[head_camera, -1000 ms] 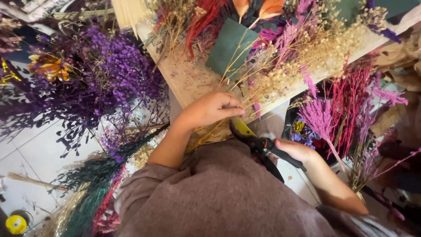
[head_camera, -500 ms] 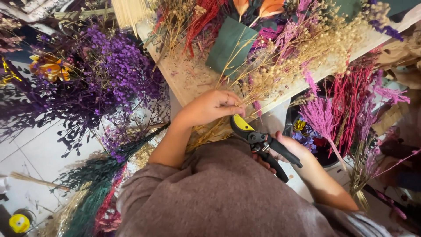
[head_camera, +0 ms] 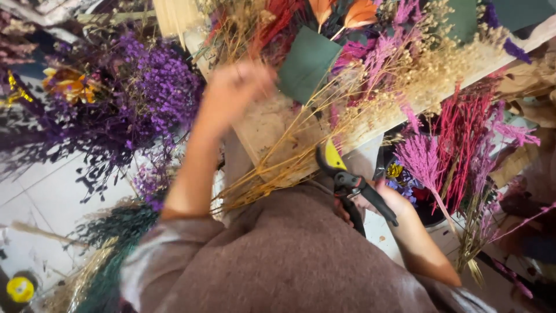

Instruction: Selecting, trimming, and inserting dried flowers into floral foam blocks to create an arrangement.

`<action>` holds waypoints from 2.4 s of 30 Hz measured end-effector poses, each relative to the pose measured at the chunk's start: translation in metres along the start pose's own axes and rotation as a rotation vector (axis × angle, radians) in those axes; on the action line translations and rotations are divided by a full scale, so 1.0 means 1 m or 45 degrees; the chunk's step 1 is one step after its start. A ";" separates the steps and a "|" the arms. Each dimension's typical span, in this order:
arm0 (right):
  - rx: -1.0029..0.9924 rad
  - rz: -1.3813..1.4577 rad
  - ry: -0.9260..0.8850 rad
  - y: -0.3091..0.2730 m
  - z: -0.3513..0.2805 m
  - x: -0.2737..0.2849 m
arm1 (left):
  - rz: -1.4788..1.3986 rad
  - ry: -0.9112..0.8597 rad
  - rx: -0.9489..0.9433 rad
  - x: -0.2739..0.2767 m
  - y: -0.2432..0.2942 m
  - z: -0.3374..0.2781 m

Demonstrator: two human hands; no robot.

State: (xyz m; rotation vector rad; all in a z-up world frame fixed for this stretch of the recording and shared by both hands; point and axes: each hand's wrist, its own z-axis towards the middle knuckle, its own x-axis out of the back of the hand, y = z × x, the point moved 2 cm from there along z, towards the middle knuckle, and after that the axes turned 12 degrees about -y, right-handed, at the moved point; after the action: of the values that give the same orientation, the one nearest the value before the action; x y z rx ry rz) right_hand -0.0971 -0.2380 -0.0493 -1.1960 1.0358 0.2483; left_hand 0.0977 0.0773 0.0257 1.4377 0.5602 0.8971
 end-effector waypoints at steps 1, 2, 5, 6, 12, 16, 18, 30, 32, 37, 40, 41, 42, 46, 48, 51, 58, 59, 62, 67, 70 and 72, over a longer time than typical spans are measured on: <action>0.006 -0.037 -0.150 -0.007 -0.001 -0.003 | 0.169 0.178 0.067 0.020 -0.009 0.009; 0.000 -0.034 -0.162 -0.004 -0.005 0.000 | 0.175 0.189 0.072 0.029 -0.023 0.011; -0.018 -0.084 -0.187 0.002 -0.014 0.009 | 0.641 0.399 0.046 0.048 -0.044 0.025; 0.008 -0.054 -0.153 0.005 -0.018 0.010 | 0.796 0.416 0.094 0.047 -0.044 0.027; 0.140 -0.061 0.000 0.013 -0.042 -0.001 | 0.918 0.407 -0.031 -0.027 0.056 0.016; 0.347 0.041 0.187 0.017 -0.058 -0.018 | 0.696 -0.372 -0.032 -0.111 0.078 -0.001; 0.338 -0.115 0.655 -0.004 -0.039 -0.077 | 0.937 -0.355 -0.080 -0.136 0.041 -0.009; 0.347 -0.241 1.078 -0.005 -0.037 -0.091 | 1.099 -0.237 0.077 -0.124 0.009 -0.015; 0.332 -0.265 1.098 -0.003 -0.038 -0.090 | 0.868 -0.356 0.211 -0.120 0.009 -0.016; 0.270 -0.353 1.174 0.009 -0.046 -0.081 | 0.852 -0.306 0.171 -0.117 -0.001 -0.016; 0.334 -0.301 0.905 0.004 -0.039 -0.075 | 0.756 -0.245 0.109 -0.114 -0.004 -0.011; 0.336 -0.304 0.906 0.002 -0.037 -0.073 | 0.756 -0.244 0.105 -0.115 -0.003 -0.011; 0.314 -0.336 0.891 0.001 -0.035 -0.070 | 0.692 -0.206 0.111 -0.115 -0.001 -0.011; 0.220 -0.459 0.816 -0.004 -0.025 -0.059 | 0.445 -0.136 0.146 -0.111 0.003 -0.015; 0.179 -0.508 0.785 -0.006 -0.019 -0.053 | 0.312 -0.108 0.172 -0.116 -0.010 -0.015; 0.092 -0.589 0.727 -0.009 -0.008 -0.047 | 0.002 -0.048 0.206 -0.123 -0.035 -0.014; 0.073 -0.228 0.778 -0.036 0.029 -0.067 | -0.482 0.134 0.146 -0.127 -0.031 -0.015; 0.074 -0.230 0.778 -0.013 0.011 -0.033 | -0.482 0.134 0.144 -0.127 -0.032 -0.016; 0.130 -0.039 0.368 0.035 -0.024 0.031 | -0.393 0.082 0.109 -0.126 -0.036 -0.018; 0.191 0.006 0.192 0.033 -0.017 0.035 | -0.421 0.132 0.030 -0.124 -0.056 -0.021; 0.192 0.015 0.163 0.031 -0.015 0.037 | -0.616 0.187 -0.042 -0.120 -0.050 -0.018; 0.182 0.010 0.138 0.033 -0.015 0.045 | -0.778 0.193 -0.106 -0.114 -0.036 -0.019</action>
State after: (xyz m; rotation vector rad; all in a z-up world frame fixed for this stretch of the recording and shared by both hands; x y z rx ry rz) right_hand -0.1026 -0.2532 -0.1051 -1.0856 1.1338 0.1145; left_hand 0.0241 0.0010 -0.0323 1.0331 0.9968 0.5303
